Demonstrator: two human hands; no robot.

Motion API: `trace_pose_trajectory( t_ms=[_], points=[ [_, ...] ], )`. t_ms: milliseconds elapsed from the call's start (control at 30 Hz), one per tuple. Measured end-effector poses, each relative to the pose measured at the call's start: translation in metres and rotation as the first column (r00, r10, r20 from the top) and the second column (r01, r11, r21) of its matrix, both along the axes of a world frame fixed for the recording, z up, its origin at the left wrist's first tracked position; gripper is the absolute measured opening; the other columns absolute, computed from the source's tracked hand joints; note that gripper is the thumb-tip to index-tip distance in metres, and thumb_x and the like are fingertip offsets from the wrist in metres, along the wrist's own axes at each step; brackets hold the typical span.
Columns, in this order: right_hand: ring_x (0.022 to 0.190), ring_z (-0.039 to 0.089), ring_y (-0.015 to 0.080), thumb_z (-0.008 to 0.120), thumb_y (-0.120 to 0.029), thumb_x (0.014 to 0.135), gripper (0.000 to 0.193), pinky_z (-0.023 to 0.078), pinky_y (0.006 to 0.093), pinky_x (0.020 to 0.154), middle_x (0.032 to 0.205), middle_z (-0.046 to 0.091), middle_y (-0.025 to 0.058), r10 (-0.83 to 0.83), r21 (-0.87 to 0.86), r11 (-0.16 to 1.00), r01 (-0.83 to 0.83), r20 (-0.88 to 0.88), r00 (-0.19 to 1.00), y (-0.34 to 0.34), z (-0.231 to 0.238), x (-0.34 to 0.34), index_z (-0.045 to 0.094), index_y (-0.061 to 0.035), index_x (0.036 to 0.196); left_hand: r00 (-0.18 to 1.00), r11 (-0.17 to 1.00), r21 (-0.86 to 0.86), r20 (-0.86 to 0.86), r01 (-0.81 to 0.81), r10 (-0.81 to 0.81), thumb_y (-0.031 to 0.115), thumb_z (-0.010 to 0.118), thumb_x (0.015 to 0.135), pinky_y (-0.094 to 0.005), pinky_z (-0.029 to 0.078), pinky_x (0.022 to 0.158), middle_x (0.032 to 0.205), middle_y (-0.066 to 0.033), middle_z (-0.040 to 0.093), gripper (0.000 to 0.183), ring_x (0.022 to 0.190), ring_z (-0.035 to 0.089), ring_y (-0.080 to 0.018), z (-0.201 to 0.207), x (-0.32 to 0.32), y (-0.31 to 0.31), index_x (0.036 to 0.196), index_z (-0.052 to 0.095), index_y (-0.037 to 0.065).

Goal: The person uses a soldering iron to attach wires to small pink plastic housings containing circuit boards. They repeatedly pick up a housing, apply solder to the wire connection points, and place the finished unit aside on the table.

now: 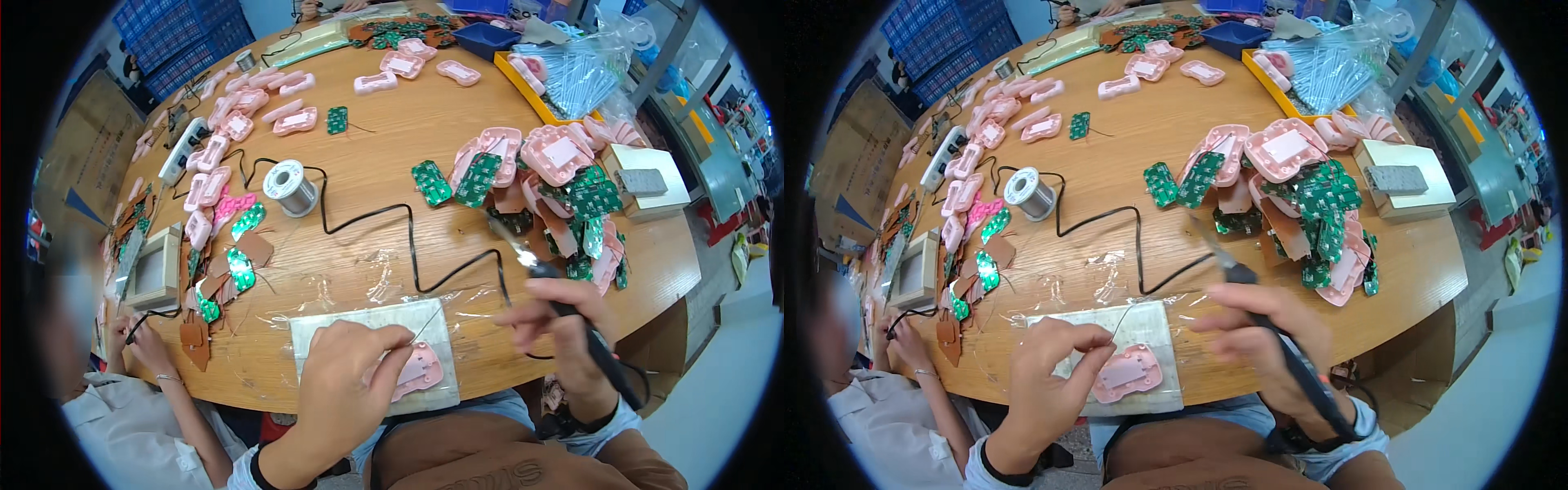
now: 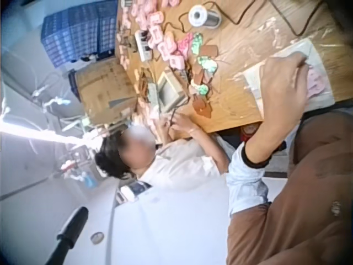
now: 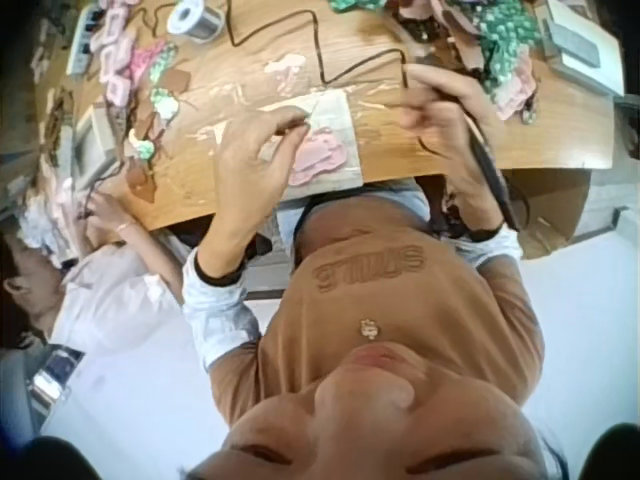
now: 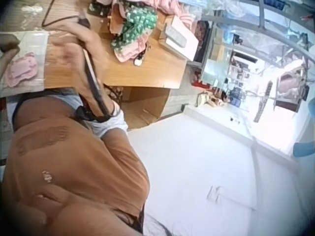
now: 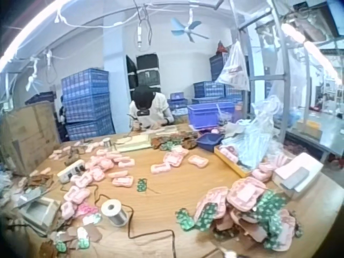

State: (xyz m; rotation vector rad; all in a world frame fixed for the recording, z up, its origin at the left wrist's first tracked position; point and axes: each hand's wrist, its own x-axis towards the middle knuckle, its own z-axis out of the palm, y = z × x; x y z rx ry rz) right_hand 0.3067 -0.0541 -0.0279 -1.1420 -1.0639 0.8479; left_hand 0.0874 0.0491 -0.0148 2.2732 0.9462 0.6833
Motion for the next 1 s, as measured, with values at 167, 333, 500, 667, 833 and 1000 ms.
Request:
trace_pose_trajectory(
  t_ms=[167,333,500,667,833,1000],
  points=[
    [0.077,0.067,0.0185,0.072,0.01,0.072,0.039,0.055,0.0266,0.065,0.09,0.065,0.0168,-0.011,-0.006,1.0,0.012,0.066,0.998,0.028,-0.006,-0.037,0.047,-0.0024,0.1,0.996,0.998,0.016,0.072,0.055,-0.056,0.003,0.07,0.073,-0.0339,0.042,0.07,0.075,-0.0058,0.063,0.016,0.073,0.059,-0.0232,0.007,0.004,-0.013,0.089,0.067,0.008],
    [0.075,0.068,0.0189,0.073,0.009,0.072,0.035,0.055,0.027,0.063,0.082,0.065,0.0143,0.026,0.094,0.994,-0.053,0.274,0.961,0.025,-0.007,-0.047,0.049,-0.0026,0.095,0.963,0.839,-0.544,0.215,-0.021,0.164,0.002,0.069,0.074,-0.0329,0.044,0.059,0.073,-0.0081,0.062,0.012,0.068,0.058,-0.0239,0.003,-0.003,-0.024,0.086,0.067,0.005],
    [0.062,0.062,0.0211,0.074,-0.029,0.078,0.042,0.047,0.0287,0.054,0.081,0.067,0.0132,0.051,0.171,0.976,-0.136,0.428,0.902,0.003,-0.005,-0.018,0.06,0.0,0.104,0.983,0.955,-0.242,-0.104,-0.173,0.152,-0.001,0.067,0.076,-0.0255,0.045,0.059,0.069,-0.0074,0.059,0.004,0.062,0.056,-0.0154,-0.007,-0.019,-0.033,0.079,0.064,-0.001],
    [0.057,0.054,0.0182,0.08,-0.027,0.07,0.049,0.04,0.0283,0.051,0.077,0.063,0.0114,-0.077,0.18,0.984,-0.007,0.452,0.889,-0.021,-0.025,-0.006,0.057,-0.0002,0.104,0.965,0.921,-0.304,0.022,-0.244,0.262,-0.002,0.069,0.072,-0.0301,0.049,0.059,0.085,-0.0112,0.058,0.01,0.067,0.058,-0.0231,-0.046,-0.004,-0.047,0.079,0.062,-0.001],
    [0.055,0.052,0.0162,0.079,-0.008,0.065,0.034,0.037,0.0275,0.049,0.072,0.06,0.0082,0.039,0.112,0.99,-0.084,0.361,0.932,-0.03,-0.037,-0.003,0.057,-0.0059,0.091,0.957,0.9,-0.364,0.072,-0.238,0.282,-0.005,0.068,0.072,-0.0268,0.051,0.057,0.088,-0.01,0.058,0.01,0.07,0.06,-0.0189,-0.055,-0.003,-0.047,0.078,0.06,-0.001],
    [0.054,0.052,0.0174,0.079,-0.007,0.063,0.029,0.036,0.0285,0.049,0.073,0.06,0.0074,0.108,0.045,0.989,-0.14,0.423,0.9,-0.029,-0.041,-0.003,0.06,-0.0073,0.085,0.957,0.863,-0.433,-0.003,-0.261,0.289,-0.004,0.068,0.071,-0.025,0.052,0.056,0.086,-0.009,0.057,0.011,0.071,0.06,-0.0171,-0.051,-0.001,-0.044,0.077,0.06,-0.001]
  ],
)
